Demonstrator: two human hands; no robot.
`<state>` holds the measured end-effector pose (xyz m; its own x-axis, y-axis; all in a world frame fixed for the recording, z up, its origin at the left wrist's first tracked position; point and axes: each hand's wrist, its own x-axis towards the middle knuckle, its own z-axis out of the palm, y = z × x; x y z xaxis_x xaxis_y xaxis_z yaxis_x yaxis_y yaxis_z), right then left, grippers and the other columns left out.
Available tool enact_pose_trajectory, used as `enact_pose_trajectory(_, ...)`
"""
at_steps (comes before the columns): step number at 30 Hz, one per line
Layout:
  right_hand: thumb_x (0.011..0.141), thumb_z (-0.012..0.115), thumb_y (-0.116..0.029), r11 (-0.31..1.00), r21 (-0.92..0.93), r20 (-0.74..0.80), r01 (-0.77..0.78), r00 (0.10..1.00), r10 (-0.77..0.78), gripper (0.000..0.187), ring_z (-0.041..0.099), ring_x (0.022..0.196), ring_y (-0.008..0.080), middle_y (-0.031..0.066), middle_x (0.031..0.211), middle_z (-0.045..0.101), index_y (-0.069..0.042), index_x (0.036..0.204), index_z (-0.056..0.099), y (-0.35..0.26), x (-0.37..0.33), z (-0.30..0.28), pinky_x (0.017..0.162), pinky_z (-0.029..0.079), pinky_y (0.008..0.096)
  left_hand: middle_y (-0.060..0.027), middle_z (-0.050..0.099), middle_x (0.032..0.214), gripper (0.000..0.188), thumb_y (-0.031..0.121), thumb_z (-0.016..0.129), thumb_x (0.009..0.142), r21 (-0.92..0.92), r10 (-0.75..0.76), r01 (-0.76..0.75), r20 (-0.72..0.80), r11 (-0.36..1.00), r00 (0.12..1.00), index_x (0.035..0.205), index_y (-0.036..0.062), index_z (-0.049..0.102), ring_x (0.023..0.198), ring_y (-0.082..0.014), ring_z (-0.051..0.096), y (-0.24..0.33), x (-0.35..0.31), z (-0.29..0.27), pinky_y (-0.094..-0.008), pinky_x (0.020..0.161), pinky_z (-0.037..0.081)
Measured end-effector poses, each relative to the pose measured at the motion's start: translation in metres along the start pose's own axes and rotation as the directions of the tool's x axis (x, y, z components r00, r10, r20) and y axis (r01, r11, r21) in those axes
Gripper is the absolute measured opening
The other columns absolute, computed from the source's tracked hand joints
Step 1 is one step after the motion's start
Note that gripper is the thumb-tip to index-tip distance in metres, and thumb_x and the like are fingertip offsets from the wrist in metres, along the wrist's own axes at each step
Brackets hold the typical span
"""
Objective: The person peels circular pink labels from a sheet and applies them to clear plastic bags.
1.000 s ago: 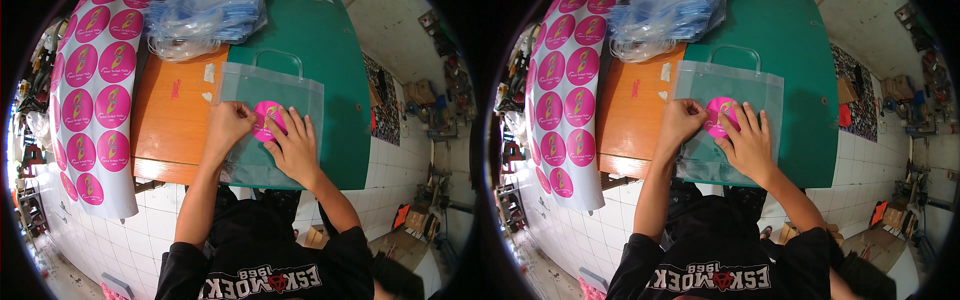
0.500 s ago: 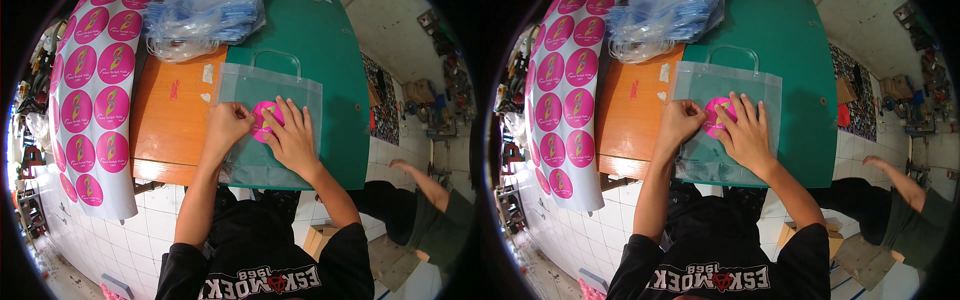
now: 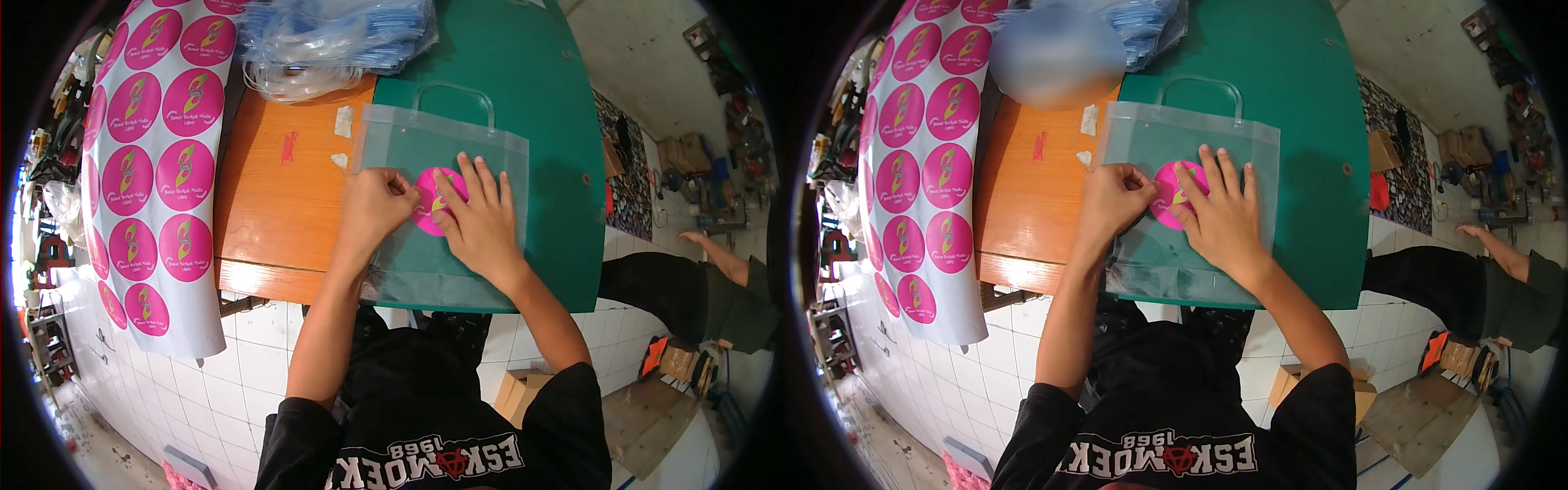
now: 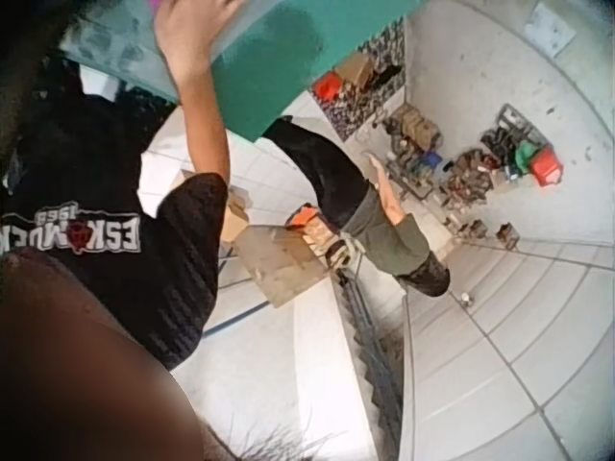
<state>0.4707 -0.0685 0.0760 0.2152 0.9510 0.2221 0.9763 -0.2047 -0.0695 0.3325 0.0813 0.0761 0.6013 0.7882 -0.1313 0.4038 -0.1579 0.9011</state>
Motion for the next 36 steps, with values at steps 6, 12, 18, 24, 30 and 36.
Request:
enact_pose_trajectory(6,0.103,0.056,-0.049,0.999,-0.005,-0.007,0.046,0.999,-0.047,0.055,0.038,0.149,0.0445,0.0225,0.161,0.042,-0.017,0.147,0.061,-0.002,-0.001,-0.003,0.118,0.026,0.0703,-0.0084,0.070,0.064,0.018,0.014,0.079,0.080,0.003,0.005,-0.005,0.008,1.000,1.000,0.077,-0.0027,0.074,0.058,-0.0126,0.065,-0.001,0.002,0.001,-0.0298,0.056,0.051)
enact_pose_trajectory(12,0.103,0.058,-0.046,0.998,0.070,-0.001,0.010,1.000,-0.010,0.052,0.038,0.149,0.0449,0.0224,0.160,0.043,-0.015,0.144,0.063,-0.002,-0.002,-0.005,0.119,0.025,0.0690,-0.0162,0.071,0.065,0.018,0.014,0.079,0.077,-0.015,-0.020,0.020,-0.002,1.000,1.000,0.076,-0.0031,0.075,0.059,-0.0245,0.072,-0.002,0.001,0.001,-0.0356,0.060,0.056)
enact_pose_trajectory(18,0.102,0.059,-0.045,0.996,0.091,0.026,0.004,1.000,-0.006,0.049,0.038,0.149,0.0456,0.0228,0.159,0.044,-0.015,0.140,0.065,-0.001,-0.012,-0.013,0.119,0.025,0.0687,-0.0082,0.070,0.064,0.016,0.012,0.079,0.080,-0.010,-0.011,0.011,0.009,1.000,1.000,0.076,-0.0024,0.074,0.058,-0.0115,0.064,-0.001,0.001,0.001,-0.0292,0.056,0.050)
enact_pose_trajectory(24,0.102,0.060,-0.044,0.993,0.116,-0.045,0.009,0.999,-0.004,0.045,0.039,0.148,0.0459,0.0227,0.157,0.046,-0.013,0.133,0.067,0.001,0.006,-0.004,0.118,0.026,0.0691,-0.0082,0.070,0.064,0.016,0.012,0.079,0.081,-0.001,0.000,0.000,0.012,1.000,1.000,0.076,-0.0024,0.074,0.058,-0.0116,0.064,0.003,0.000,0.000,-0.0290,0.056,0.050)
enact_pose_trajectory(30,0.102,0.060,-0.043,0.992,0.119,-0.068,0.046,0.997,-0.038,0.040,0.040,0.147,0.0437,0.0202,0.155,0.049,-0.016,0.129,0.071,0.010,0.009,-0.005,0.119,0.027,0.0678,-0.0086,0.070,0.063,0.017,0.013,0.079,0.080,0.002,-0.006,0.006,0.013,1.000,1.000,0.076,-0.0025,0.074,0.058,-0.0121,0.065,0.003,0.000,-0.001,-0.0298,0.056,0.050)
enact_pose_trajectory(36,0.101,0.062,-0.042,0.990,0.093,-0.027,0.103,0.995,-0.101,0.035,0.041,0.147,0.0403,0.0164,0.153,0.053,-0.017,0.123,0.073,0.024,0.001,-0.012,0.120,0.028,0.0656,-0.0090,0.070,0.063,0.018,0.014,0.079,0.080,0.008,-0.019,0.019,0.008,1.000,1.000,0.076,-0.0025,0.074,0.058,-0.0133,0.066,0.006,-0.001,-0.002,-0.0302,0.056,0.051)
